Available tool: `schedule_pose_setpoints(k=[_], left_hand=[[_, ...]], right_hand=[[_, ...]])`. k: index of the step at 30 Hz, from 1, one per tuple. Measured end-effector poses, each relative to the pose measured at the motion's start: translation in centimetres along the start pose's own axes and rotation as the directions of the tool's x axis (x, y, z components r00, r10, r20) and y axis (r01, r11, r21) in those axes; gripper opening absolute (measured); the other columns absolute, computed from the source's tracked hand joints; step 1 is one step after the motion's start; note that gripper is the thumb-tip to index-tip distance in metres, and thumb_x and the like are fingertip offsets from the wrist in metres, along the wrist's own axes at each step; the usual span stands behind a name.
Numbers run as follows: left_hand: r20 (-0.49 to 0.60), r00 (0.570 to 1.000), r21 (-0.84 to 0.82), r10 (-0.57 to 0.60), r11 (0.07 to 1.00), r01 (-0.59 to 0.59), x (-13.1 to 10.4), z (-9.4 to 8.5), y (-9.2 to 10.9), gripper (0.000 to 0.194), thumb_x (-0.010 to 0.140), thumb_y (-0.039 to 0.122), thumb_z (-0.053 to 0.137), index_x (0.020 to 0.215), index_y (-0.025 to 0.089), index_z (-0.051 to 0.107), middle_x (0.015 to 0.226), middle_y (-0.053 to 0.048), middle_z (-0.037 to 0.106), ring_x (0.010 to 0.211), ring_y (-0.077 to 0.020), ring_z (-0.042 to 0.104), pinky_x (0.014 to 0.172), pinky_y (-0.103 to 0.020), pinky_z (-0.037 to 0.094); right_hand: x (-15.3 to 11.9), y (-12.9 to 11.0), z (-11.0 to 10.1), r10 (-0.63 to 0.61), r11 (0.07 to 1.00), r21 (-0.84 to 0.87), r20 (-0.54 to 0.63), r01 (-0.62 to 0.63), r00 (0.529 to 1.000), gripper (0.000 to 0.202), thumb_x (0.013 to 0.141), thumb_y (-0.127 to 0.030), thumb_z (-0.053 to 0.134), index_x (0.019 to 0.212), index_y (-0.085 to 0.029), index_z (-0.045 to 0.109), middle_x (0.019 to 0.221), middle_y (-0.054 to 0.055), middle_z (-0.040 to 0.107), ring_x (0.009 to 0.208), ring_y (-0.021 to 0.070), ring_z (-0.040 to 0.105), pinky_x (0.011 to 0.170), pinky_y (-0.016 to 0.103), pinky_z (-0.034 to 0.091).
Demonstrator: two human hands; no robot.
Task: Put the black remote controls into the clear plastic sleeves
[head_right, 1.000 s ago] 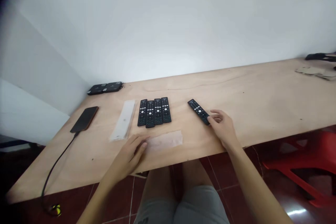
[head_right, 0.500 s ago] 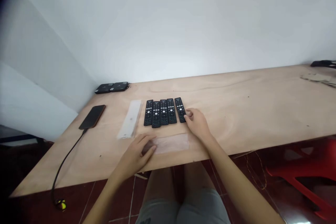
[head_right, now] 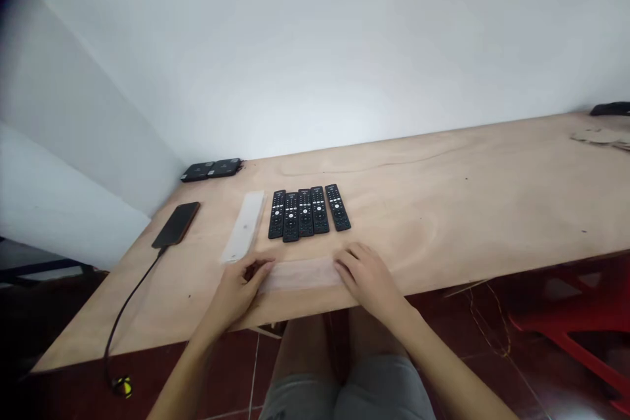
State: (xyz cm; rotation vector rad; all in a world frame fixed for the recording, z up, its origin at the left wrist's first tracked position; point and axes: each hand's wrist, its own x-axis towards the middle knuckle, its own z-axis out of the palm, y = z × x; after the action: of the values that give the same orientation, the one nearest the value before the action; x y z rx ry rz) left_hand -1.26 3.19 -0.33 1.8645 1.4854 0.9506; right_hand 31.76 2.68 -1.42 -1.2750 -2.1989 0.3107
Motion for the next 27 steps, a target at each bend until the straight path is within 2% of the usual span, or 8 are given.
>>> schedule_pose_setpoints(k=[7,10,13,18,21,24,27], left_hand=[[-0.109,0.988,-0.023,-0.107,0.994,0.105,0.2,-0.2,-0.9,0.038,0.093,0.055,0.077,0.104,0.019,0.083,0.08,-0.003,0.075,0.071,-0.0199,0.063,0.066,-0.03,0.048],[-0.176,0.979,0.033,-0.107,0.993,0.115,0.0,-0.3,-0.6,0.035,0.094,0.053,0.074,0.1,0.019,0.082,0.077,-0.002,0.072,0.069,-0.0191,0.059,0.065,-0.03,0.046],[-0.238,0.969,0.107,-0.069,0.99,0.097,-0.4,-0.1,-0.2,0.037,0.099,0.053,0.068,0.106,0.02,0.081,0.079,-0.003,0.072,0.072,-0.0209,0.062,0.07,-0.032,0.05],[-0.148,0.985,0.315,0.094,0.948,-0.043,-1.4,0.2,-0.2,0.045,0.092,0.053,0.079,0.125,0.023,0.075,0.106,-0.008,0.075,0.1,-0.0303,0.069,0.093,-0.045,0.055],[-0.135,0.985,0.335,0.106,0.941,-0.055,-1.8,0.0,-0.8,0.041,0.094,0.052,0.078,0.124,0.024,0.074,0.104,-0.008,0.074,0.1,-0.0309,0.068,0.092,-0.047,0.056],[-0.139,0.984,0.336,0.114,0.94,-0.062,-2.0,-0.2,-1.1,0.037,0.095,0.049,0.077,0.122,0.024,0.074,0.101,-0.007,0.073,0.098,-0.0301,0.068,0.091,-0.046,0.056],[-0.112,0.986,0.326,0.124,0.942,-0.081,-2.1,-0.1,-1.0,0.033,0.098,0.045,0.074,0.124,0.025,0.073,0.104,-0.007,0.074,0.098,-0.0291,0.069,0.09,-0.045,0.057]], right_hand=[[-1.5,3.1,-1.6,0.034,0.998,0.047,-0.027,-0.033,0.999,0.018,0.108,-0.027,0.064,0.123,-0.024,0.072,0.118,0.01,0.074,0.11,0.0315,0.068,0.098,0.049,0.056],[-2.0,3.9,-1.9,0.035,0.999,0.043,-0.033,-0.033,0.999,0.02,0.107,-0.026,0.064,0.125,-0.024,0.072,0.118,0.01,0.075,0.11,0.0316,0.069,0.098,0.048,0.056],[-2.2,3.9,-1.9,0.04,0.999,0.031,-0.041,-0.039,0.998,0.017,0.107,-0.026,0.063,0.121,-0.025,0.073,0.116,0.01,0.076,0.11,0.0319,0.069,0.097,0.047,0.055],[-2.0,3.7,-2.3,0.058,0.996,0.07,-0.028,-0.056,0.998,0.015,0.107,-0.026,0.063,0.118,-0.024,0.073,0.111,0.009,0.076,0.105,0.0308,0.068,0.094,0.045,0.055],[-1.9,4.1,-2.7,0.09,0.987,0.137,-0.002,-0.089,0.996,0.014,0.105,-0.029,0.067,0.116,-0.024,0.074,0.106,0.008,0.074,0.1,0.0295,0.068,0.093,0.045,0.056],[-2.0,4.7,-2.8,0.108,0.975,0.194,-0.013,-0.103,0.994,0.018,0.104,-0.027,0.067,0.12,-0.025,0.075,0.121,0.01,0.071,0.109,0.0297,0.068,0.099,0.046,0.057],[-2.1,4.4,-2.6,0.051,0.985,0.17,-0.074,-0.038,0.996,0.029,0.104,-0.018,0.061,0.129,-0.026,0.075,0.143,0.013,0.062,0.122,0.0312,0.064,0.107,0.051,0.055]])
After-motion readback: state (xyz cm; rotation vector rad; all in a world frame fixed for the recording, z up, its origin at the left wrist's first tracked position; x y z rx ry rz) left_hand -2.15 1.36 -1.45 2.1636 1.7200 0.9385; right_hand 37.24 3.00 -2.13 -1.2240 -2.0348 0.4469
